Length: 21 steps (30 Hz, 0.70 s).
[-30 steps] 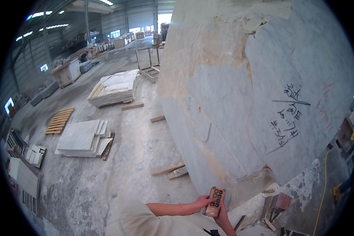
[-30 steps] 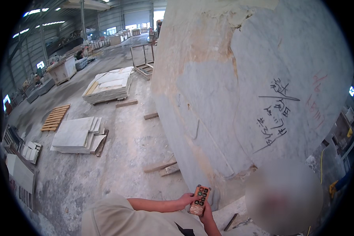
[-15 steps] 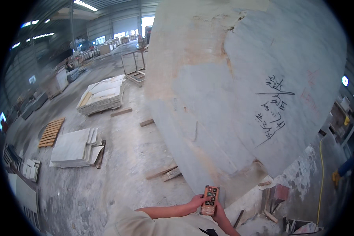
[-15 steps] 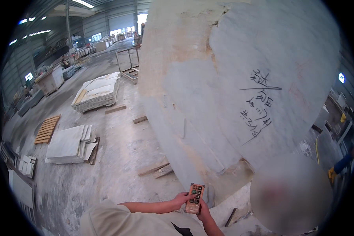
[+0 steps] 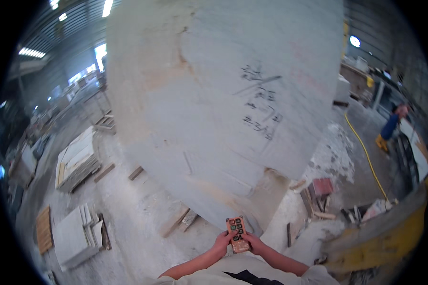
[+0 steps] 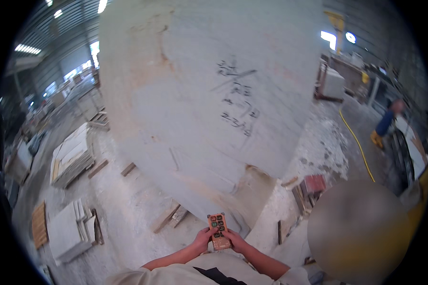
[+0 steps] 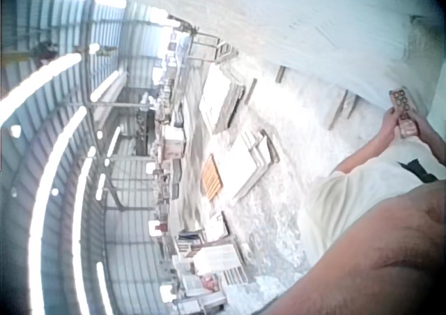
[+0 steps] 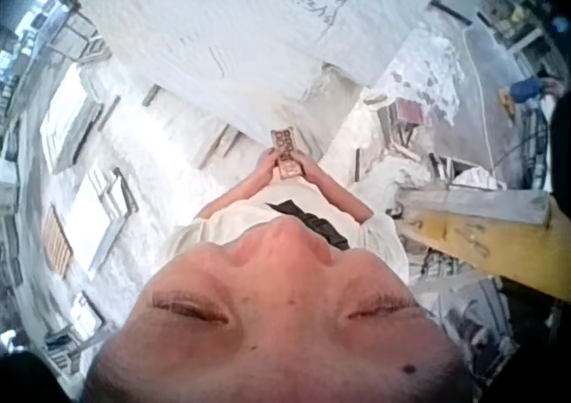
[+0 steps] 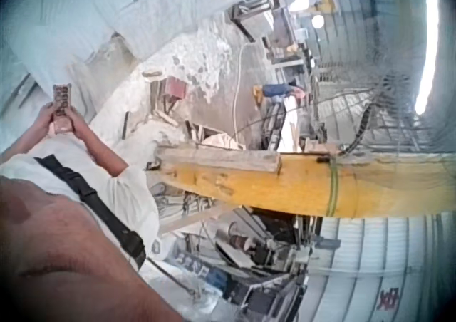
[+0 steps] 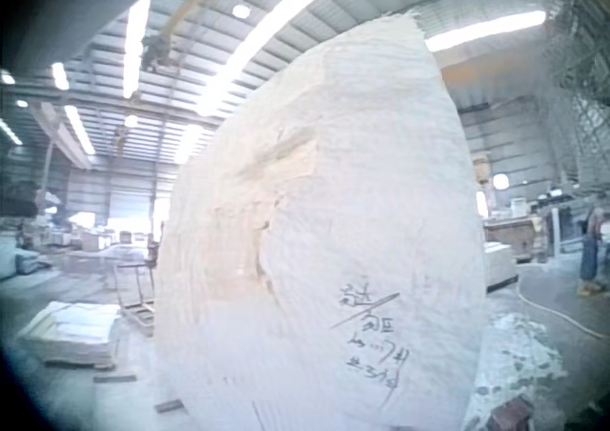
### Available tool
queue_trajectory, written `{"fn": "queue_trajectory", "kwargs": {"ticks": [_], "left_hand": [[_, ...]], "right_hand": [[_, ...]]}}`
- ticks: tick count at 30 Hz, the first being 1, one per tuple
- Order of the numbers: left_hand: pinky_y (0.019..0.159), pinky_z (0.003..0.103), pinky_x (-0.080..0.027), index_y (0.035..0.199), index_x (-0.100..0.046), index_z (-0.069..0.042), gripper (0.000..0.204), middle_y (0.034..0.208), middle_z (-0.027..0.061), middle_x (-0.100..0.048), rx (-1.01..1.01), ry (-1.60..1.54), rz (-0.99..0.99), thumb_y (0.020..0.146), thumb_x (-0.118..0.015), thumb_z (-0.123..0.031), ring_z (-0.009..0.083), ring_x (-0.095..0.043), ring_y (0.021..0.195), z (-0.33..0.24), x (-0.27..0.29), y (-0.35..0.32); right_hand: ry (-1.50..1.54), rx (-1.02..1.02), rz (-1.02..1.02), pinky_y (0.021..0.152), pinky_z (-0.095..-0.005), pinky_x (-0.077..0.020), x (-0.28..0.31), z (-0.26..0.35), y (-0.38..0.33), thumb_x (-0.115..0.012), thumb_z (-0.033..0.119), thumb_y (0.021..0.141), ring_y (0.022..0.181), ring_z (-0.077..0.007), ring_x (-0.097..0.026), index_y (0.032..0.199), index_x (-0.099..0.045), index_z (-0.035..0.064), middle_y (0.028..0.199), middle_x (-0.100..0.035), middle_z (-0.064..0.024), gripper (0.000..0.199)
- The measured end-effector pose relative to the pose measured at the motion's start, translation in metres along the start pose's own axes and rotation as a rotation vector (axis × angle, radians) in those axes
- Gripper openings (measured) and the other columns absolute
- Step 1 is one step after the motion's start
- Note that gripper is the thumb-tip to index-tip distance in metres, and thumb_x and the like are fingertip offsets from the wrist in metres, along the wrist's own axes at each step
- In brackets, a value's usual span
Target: The person uses a handheld remote control to operate an overhead crane, lifting a large stone slab from a vertical position and placing it onto a wooden pallet. The person guides the slab with their hands during the lift and placement, then adjusts the camera headstrap.
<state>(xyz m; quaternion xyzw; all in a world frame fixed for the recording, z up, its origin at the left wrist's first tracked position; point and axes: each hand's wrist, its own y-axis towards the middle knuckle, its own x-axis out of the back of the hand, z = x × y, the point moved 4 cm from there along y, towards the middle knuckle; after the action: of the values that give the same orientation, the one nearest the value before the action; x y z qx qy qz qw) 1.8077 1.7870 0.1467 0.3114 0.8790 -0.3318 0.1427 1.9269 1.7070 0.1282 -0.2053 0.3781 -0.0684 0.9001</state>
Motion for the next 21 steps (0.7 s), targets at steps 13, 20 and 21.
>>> {"fn": "queue_trajectory", "kwargs": {"ticks": [13,20,21], "left_hand": [[0.085,0.036,-0.043,0.109,-0.056,-0.003,0.038,0.102,0.0094,-0.063,-0.044,0.088,-0.015,0.091,-0.05,-0.036,0.0205,-0.059,0.095,-0.005,0.006,0.0],[0.083,0.035,-0.043,0.109,-0.056,-0.004,0.04,0.1,0.0112,-0.065,0.094,0.153,-0.125,0.086,-0.053,-0.037,0.0215,-0.06,0.097,0.019,0.054,0.01],[0.082,0.035,-0.043,0.108,-0.056,-0.004,0.039,0.099,0.0109,-0.065,0.115,0.164,-0.148,0.086,-0.054,-0.037,0.0213,-0.06,0.096,0.025,0.063,0.009]], "right_hand": [[-0.124,0.151,-0.098,0.083,-0.0304,-0.0488,0.004,0.008,-0.024,-0.061,0.02,0.087,0.097,-0.0165,-0.059,0.121,-0.048,-0.0035,0.109,-0.059,-0.0097,0.043],[-0.065,0.182,-0.196,0.081,-0.0298,-0.0496,0.024,0.006,-0.037,-0.06,0.018,0.087,0.094,-0.0154,-0.059,0.12,-0.05,-0.0031,0.107,-0.06,-0.0086,0.041],[-0.077,0.185,-0.214,0.08,-0.0296,-0.0498,0.028,0.004,-0.038,-0.06,0.018,0.086,0.093,-0.0152,-0.06,0.119,-0.051,-0.003,0.106,-0.06,-0.0084,0.04]]}}
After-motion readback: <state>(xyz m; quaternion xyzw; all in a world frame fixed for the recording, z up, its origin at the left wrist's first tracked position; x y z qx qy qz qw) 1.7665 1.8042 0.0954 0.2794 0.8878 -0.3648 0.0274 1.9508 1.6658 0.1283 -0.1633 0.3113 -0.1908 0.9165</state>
